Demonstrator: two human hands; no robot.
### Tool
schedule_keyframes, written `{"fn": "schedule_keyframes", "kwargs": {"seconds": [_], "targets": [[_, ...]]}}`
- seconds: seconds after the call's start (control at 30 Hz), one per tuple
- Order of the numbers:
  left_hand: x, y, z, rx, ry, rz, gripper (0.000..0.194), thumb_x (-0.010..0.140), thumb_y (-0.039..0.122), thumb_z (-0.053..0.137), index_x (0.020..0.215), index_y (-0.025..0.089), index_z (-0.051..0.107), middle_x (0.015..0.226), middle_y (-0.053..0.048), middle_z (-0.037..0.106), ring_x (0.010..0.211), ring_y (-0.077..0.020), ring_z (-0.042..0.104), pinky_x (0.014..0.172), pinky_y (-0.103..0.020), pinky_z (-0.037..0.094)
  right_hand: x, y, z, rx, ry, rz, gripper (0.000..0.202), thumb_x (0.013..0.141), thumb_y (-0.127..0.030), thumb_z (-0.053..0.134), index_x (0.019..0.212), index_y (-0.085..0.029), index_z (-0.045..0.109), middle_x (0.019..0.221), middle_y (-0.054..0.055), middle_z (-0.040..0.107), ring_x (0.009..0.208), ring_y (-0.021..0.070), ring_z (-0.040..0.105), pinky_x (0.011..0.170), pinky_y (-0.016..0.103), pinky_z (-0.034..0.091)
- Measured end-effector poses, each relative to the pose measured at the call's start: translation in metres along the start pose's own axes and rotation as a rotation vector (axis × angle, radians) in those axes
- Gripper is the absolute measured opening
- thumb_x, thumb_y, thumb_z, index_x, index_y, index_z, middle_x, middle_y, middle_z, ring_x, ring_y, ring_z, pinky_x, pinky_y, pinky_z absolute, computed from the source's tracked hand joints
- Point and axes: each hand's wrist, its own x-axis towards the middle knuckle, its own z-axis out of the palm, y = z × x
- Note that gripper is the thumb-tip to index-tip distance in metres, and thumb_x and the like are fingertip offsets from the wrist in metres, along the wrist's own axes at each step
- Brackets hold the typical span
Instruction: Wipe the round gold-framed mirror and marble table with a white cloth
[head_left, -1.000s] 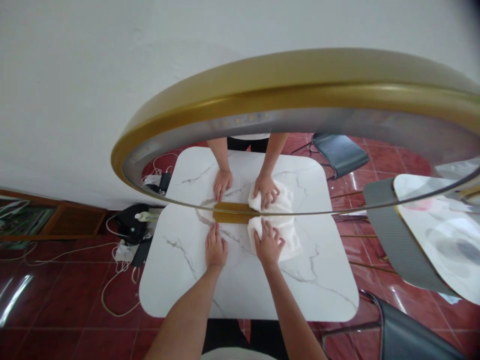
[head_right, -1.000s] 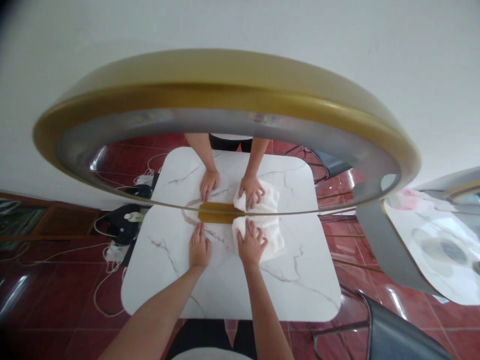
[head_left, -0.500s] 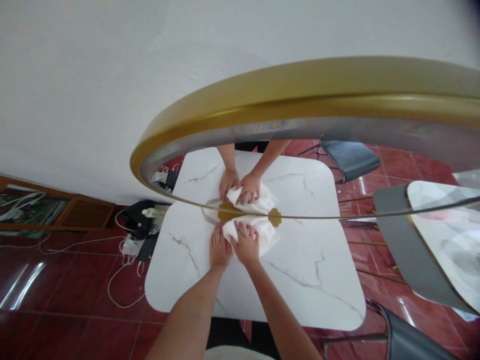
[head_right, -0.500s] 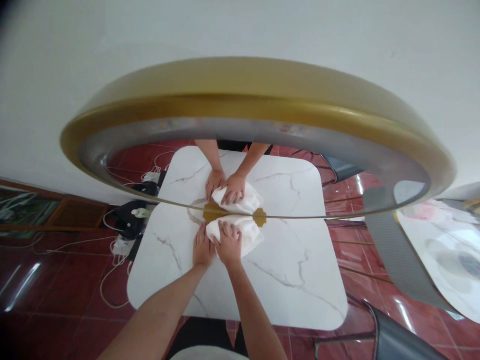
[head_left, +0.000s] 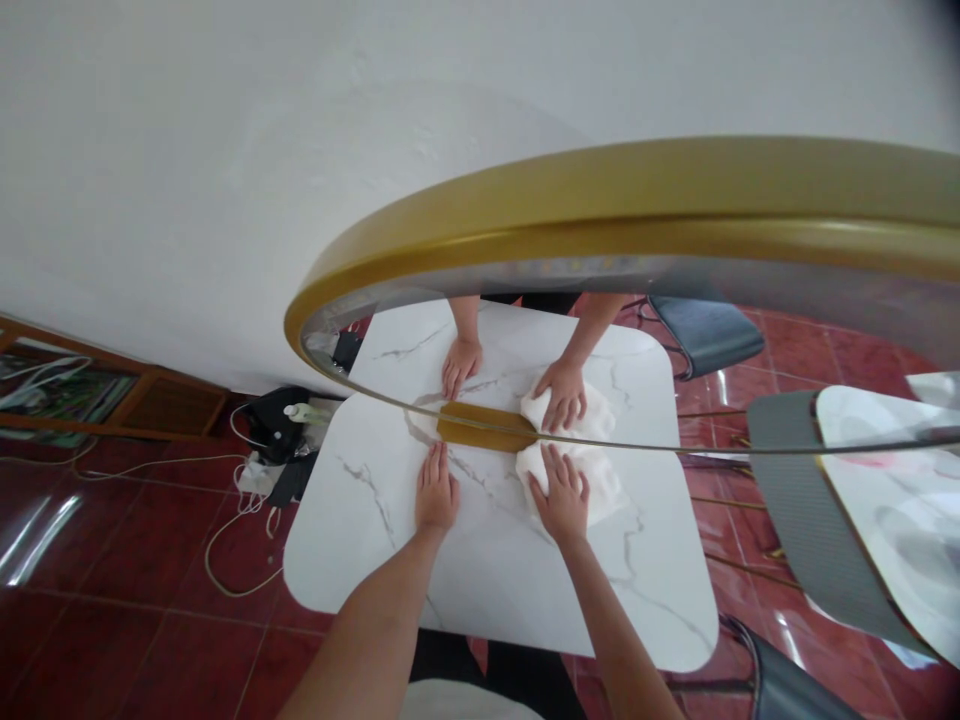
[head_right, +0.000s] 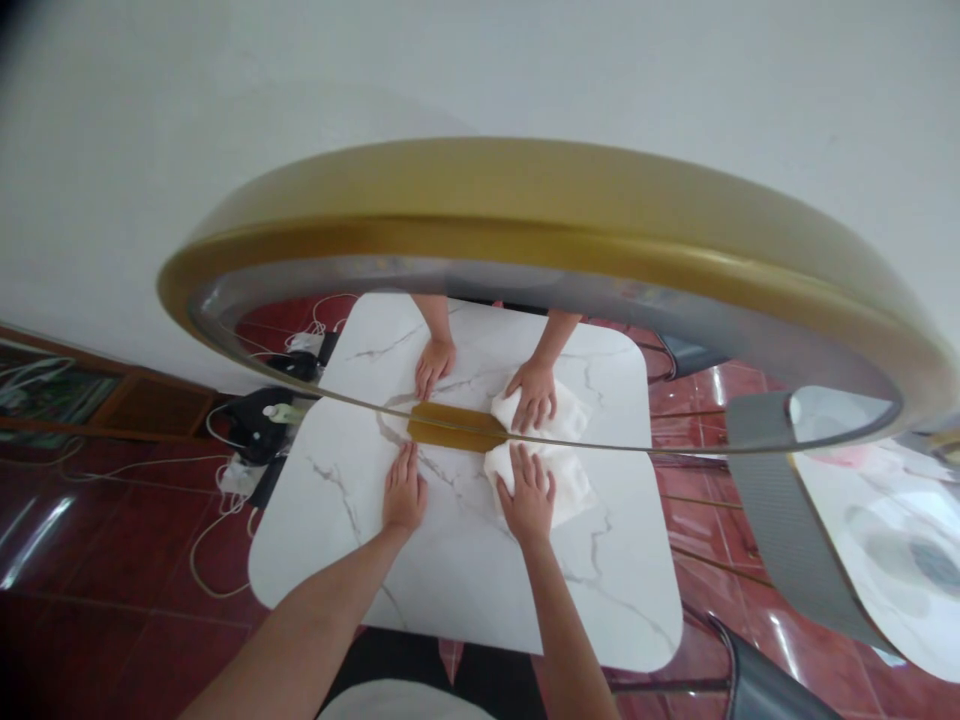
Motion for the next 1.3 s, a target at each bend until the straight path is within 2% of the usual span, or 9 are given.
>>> {"fn": "schedule_keyframes", "kwargs": {"seconds": [0.1, 0.3, 0.4, 0.5, 0.63, 0.87, 0.93, 1.13, 1.3], "targets": [[0.0, 0.0, 0.0, 0.016, -0.007, 0.001, 0.066, 0.085, 0.013, 0.037, 0.147, 0.016, 0.016, 0.147, -0.009, 0.033, 0.138, -0.0207, 0.026, 0.113, -0.04, 0.026, 0.015, 0.011, 0.003, -0.045, -0.029, -0.071, 0.057, 0.093, -0.043, 0.037, 0.145, -0.028, 0.02, 0.15, 0.001, 0.028, 0.138, 0.0209, 0.017, 0.11, 0.046, 0.014], [0.0, 0.0, 0.0, 0.079, -0.019, -0.001, 0.065, 0.085, 0.012, 0.037, 0.146, 0.014, 0.017, 0.148, -0.01, 0.032, 0.138, -0.0206, 0.025, 0.113, -0.039, 0.026, 0.045, 0.032, 0.01, -0.012, -0.127, -0.219, 0.059, 0.09, -0.047, 0.039, 0.143, -0.022, 0.029, 0.15, 0.006, 0.027, 0.138, 0.0248, 0.018, 0.11, 0.048, 0.018], [0.0, -0.001, 0.002, 0.08, -0.01, 0.004, 0.065, 0.085, 0.012, 0.038, 0.146, 0.016, 0.017, 0.148, -0.009, 0.032, 0.138, -0.0206, 0.026, 0.112, -0.039, 0.027, 0.037, 0.033, 0.006, 0.011, -0.105, -0.264, 0.062, 0.091, -0.046, 0.036, 0.146, -0.021, 0.019, 0.151, 0.005, 0.025, 0.139, 0.0246, 0.016, 0.11, 0.049, 0.018], [0.0, -0.002, 0.002, 0.071, -0.002, 0.012, 0.065, 0.085, 0.013, 0.038, 0.147, 0.015, 0.016, 0.148, -0.01, 0.033, 0.138, -0.021, 0.026, 0.112, -0.039, 0.028, 0.016, 0.028, -0.002, 0.021, -0.069, -0.287, 0.065, 0.092, -0.044, 0.035, 0.147, -0.025, 0.005, 0.153, 0.001, 0.018, 0.14, 0.023, 0.01, 0.111, 0.049, 0.017], [0.0, -0.002, 0.002, 0.063, -0.001, 0.016, 0.065, 0.085, 0.013, 0.038, 0.147, 0.015, 0.016, 0.147, -0.011, 0.033, 0.138, -0.0214, 0.026, 0.112, -0.04, 0.028, 0.001, 0.023, -0.005, 0.009, -0.061, -0.275, 0.067, 0.092, -0.043, 0.035, 0.147, -0.026, 0.001, 0.153, -0.002, 0.014, 0.141, 0.0222, 0.006, 0.112, 0.048, 0.016], [0.0, -0.001, 0.001, 0.08, -0.009, 0.018, 0.064, 0.086, 0.014, 0.037, 0.147, 0.015, 0.016, 0.147, -0.011, 0.034, 0.137, -0.0216, 0.028, 0.112, -0.039, 0.027, 0.036, 0.022, 0.007, 0.016, -0.124, -0.12, 0.062, 0.092, -0.045, 0.036, 0.146, -0.022, 0.018, 0.152, 0.004, 0.02, 0.14, 0.0237, 0.012, 0.111, 0.051, 0.017], [0.0, -0.001, 0.001, 0.079, -0.005, 0.013, 0.064, 0.086, 0.014, 0.037, 0.147, 0.015, 0.016, 0.147, -0.011, 0.034, 0.137, -0.0218, 0.028, 0.112, -0.039, 0.027, 0.038, 0.019, 0.007, 0.025, -0.128, -0.109, 0.061, 0.092, -0.045, 0.036, 0.146, -0.022, 0.02, 0.152, 0.005, 0.02, 0.14, 0.0241, 0.012, 0.111, 0.051, 0.016], [0.0, -0.001, 0.003, 0.059, 0.003, 0.01, 0.065, 0.085, 0.013, 0.038, 0.147, 0.015, 0.016, 0.147, -0.011, 0.034, 0.137, -0.0223, 0.027, 0.112, -0.041, 0.027, -0.002, 0.007, 0.002, 0.095, -0.039, -0.141, 0.063, 0.093, -0.04, 0.035, 0.147, -0.026, 0.007, 0.153, 0.0, 0.017, 0.141, 0.0243, 0.007, 0.111, 0.052, 0.013], [0.0, 0.0, 0.002, 0.045, 0.002, 0.016, 0.067, 0.084, 0.012, 0.038, 0.147, 0.015, 0.015, 0.148, -0.011, 0.031, 0.138, -0.0224, 0.025, 0.112, -0.042, 0.027, -0.039, -0.015, 0.004, 0.257, -0.033, -0.226, 0.061, 0.093, -0.032, 0.036, 0.147, -0.028, 0.007, 0.149, 0.0, 0.028, 0.139, 0.0214, 0.018, 0.112, 0.05, 0.015]]}}
